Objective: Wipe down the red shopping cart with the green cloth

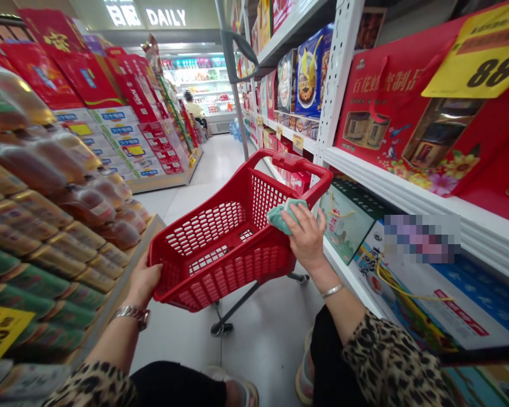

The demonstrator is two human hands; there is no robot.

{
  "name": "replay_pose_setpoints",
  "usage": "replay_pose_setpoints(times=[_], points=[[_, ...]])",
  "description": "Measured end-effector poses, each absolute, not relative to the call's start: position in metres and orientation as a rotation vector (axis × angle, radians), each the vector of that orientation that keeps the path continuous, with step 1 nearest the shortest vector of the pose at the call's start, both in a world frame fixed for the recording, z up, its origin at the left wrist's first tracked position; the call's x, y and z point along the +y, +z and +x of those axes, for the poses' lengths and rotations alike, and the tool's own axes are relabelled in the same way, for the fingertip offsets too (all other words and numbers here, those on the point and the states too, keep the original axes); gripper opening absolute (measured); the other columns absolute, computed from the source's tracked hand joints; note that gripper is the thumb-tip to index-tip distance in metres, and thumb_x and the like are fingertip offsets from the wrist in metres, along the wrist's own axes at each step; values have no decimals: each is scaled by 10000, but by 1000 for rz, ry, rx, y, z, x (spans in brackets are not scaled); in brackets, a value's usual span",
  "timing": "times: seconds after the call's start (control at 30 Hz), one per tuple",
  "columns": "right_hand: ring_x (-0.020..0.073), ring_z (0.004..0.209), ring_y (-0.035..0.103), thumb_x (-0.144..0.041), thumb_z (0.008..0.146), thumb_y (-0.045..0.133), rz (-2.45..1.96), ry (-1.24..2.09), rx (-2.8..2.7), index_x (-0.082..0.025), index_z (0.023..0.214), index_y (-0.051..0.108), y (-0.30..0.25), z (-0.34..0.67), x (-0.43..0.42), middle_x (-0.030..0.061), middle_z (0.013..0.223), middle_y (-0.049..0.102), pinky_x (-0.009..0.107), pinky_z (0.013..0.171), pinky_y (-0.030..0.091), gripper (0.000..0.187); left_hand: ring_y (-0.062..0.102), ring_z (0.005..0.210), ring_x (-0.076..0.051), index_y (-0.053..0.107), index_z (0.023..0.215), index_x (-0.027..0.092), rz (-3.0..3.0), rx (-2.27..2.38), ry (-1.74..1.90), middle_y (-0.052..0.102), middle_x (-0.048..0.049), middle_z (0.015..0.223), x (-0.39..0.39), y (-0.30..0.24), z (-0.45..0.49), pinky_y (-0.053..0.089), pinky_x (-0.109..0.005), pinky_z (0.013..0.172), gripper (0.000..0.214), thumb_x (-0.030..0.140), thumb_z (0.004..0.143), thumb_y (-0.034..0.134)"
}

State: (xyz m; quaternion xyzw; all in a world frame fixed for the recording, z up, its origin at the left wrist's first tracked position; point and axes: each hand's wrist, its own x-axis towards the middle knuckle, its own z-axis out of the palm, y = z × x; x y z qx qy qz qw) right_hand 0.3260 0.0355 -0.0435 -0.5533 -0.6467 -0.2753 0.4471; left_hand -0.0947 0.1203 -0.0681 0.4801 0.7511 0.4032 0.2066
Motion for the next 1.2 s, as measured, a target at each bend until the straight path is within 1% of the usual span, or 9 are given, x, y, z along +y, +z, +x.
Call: replay_pose_setpoints(times=[0.07,0.17,0.27,0.37,0.47,0.57,0.7,0.97,1.2], points=[[269,1374,559,-125,972,490,-1415,-703,-1503,-280,1322,680,-42,338,39,110,1412,664,560,1232,206,427,709,726,-266,650,1381,164,1239,2136,1055,775,-121,964,116,-58,-91,606,-383,698,710,49,683,598],[285,1370,564,-169,971,494,-1437,-731,-1401,-253,1356,659,-42,348,44,133,1423,652,550,1223,235,428,701,744,-255,640,1402,193,1203,2158,1019,774,-91,953,111,-48,-86,601,-367,720,757,44,661,624],[294,1385,551,-175,954,519,-1415,-753,-1419,-269,1356,659,-45,345,45,117,1420,659,563,1224,219,436,687,748,-218,595,1454,209,1183,2104,1063,772,-76,991,110,-48,-87,584,-308,698,810,75,658,661],[291,1411,527,-140,932,534,-1391,-734,-1507,-298,1340,669,-49,333,41,91,1411,671,579,1236,184,458,677,763,-184,592,1454,204,1179,2051,1102,767,-87,1059,111,-55,-90,551,-244,660,787,116,678,684],[288,1432,502,-118,928,543,-1351,-688,-1586,-309,1347,664,-54,319,36,83,1421,665,576,1236,196,475,662,715,-170,623,1407,196,1165,2021,1114,765,-88,1017,112,-60,-93,527,-221,597,744,141,670,699],[286,1424,509,-127,943,554,-1303,-678,-1640,-303,1347,660,-60,308,31,81,1419,667,566,1228,232,453,649,654,-170,654,1349,192,1136,1997,1131,759,-66,917,112,-61,-93,524,-229,557,704,162,648,713],[271,1415,518,-122,958,541,-1208,-669,-1704,-294,1323,667,-68,290,26,75,1395,684,554,1224,263,423,655,634,-171,665,1334,185,1139,2005,1135,760,-52,866,109,-59,-90,547,-245,576,706,158,631,730],[265,1371,553,-112,962,540,-1068,-642,-1782,-281,1262,699,-79,252,16,70,1345,707,514,1176,380,378,670,649,-165,635,1384,202,1126,1994,1160,767,-74,966,108,-64,-89,577,-264,624,741,160,650,726],[269,1362,551,-196,977,578,-947,-509,-1912,-279,1318,675,-91,217,6,97,1368,681,521,1172,392,364,709,750,-192,657,1340,188,1194,1960,1215,773,-88,1006,114,-81,-97,612,-318,756,704,174,641,735]])
